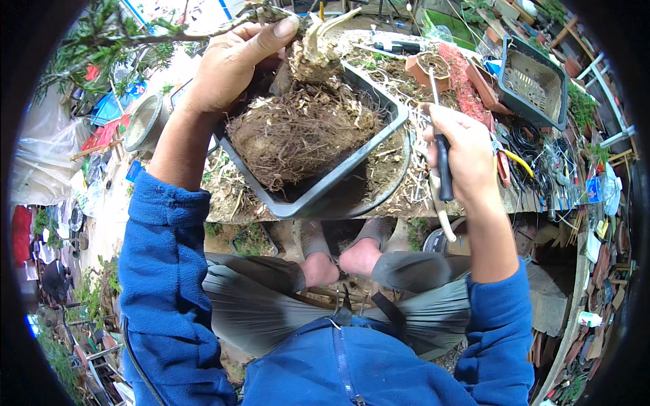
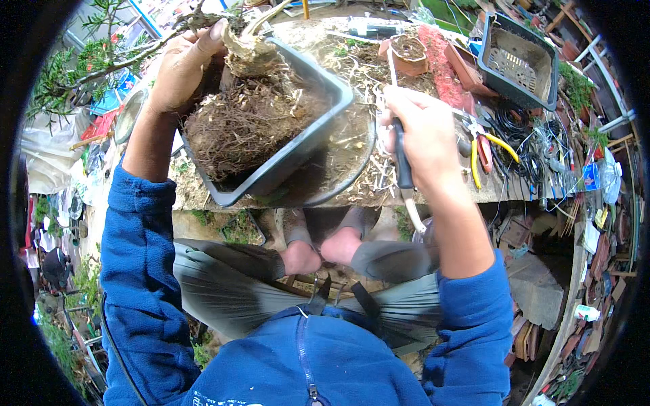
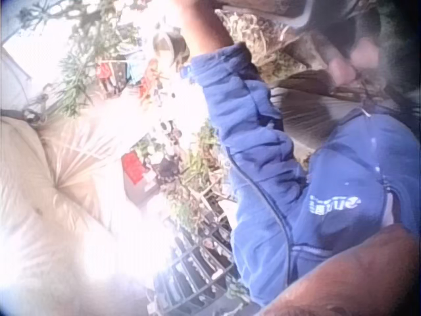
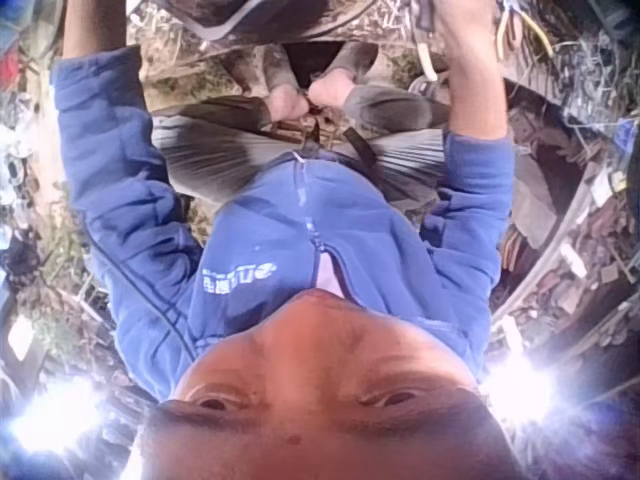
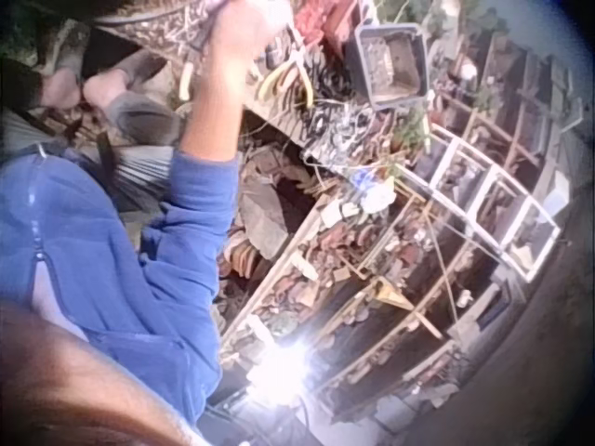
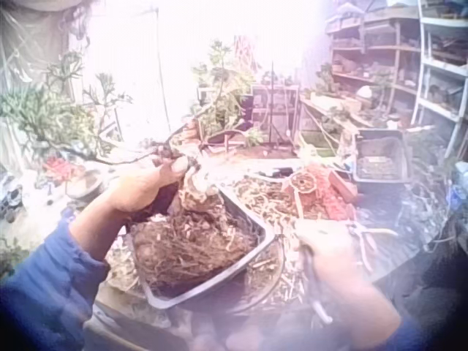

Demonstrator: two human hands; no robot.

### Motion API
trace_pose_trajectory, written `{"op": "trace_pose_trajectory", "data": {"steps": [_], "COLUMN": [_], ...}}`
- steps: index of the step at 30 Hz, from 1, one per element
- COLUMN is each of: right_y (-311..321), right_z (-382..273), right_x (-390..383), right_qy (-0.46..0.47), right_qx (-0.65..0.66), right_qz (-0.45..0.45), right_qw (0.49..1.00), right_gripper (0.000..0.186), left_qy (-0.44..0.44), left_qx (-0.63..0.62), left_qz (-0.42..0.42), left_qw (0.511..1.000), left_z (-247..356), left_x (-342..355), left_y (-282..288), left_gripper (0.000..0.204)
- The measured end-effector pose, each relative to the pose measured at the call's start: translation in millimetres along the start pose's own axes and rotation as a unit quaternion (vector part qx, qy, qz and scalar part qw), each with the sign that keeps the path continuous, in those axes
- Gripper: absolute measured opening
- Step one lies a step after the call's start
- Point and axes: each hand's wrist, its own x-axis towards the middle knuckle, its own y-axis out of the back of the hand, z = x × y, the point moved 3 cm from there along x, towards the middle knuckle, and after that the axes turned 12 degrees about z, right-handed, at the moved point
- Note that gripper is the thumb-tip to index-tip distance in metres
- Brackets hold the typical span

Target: The person uses a metal root rake to loosen and remove soil from the root ball of a small bonsai tree held in a plastic tray. They scrape around the base of the trunk and between the roots to expose the root structure.

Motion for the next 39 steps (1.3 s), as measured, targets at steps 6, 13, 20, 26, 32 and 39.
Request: {"op": "trace_pose_trajectory", "data": {"steps": [6, 13, 20, 26, 32, 39], "right_y": [49, 56, 57, 60, 62, 67], "right_z": [-6, -6, -11, 5, 20, 32], "right_x": [17, 27, 41, 51, 54, 56], "right_qy": [0.085, 0.212, 0.330, 0.305, 0.338, 0.390], "right_qx": [-0.166, -0.441, -0.603, -0.627, -0.560, -0.504], "right_qz": [-0.017, -0.004, 0.049, 0.044, 0.054, 0.079], "right_qw": [0.982, 0.872, 0.724, 0.716, 0.755, 0.767], "right_gripper": [0.014, 0.029, 0.034, 0.032, 0.024, 0.028], "left_qy": [0.012, -0.002, -0.016, -0.028, -0.045, 0.089], "left_qx": [-0.086, -0.091, -0.089, -0.059, 0.061, -0.132], "left_qz": [-0.013, -0.048, -0.053, -0.098, -0.011, 0.010], "left_qw": [0.996, 0.995, 0.994, 0.993, 0.997, 0.987], "left_z": [4, 2, -5, 42, 60, 36], "left_x": [-9, -14, -8, -23, -33, -14], "left_y": [5, 4, 11, -14, -27, 20], "left_gripper": [0.052, 0.049, 0.035, 0.056, 0.061, 0.085]}}
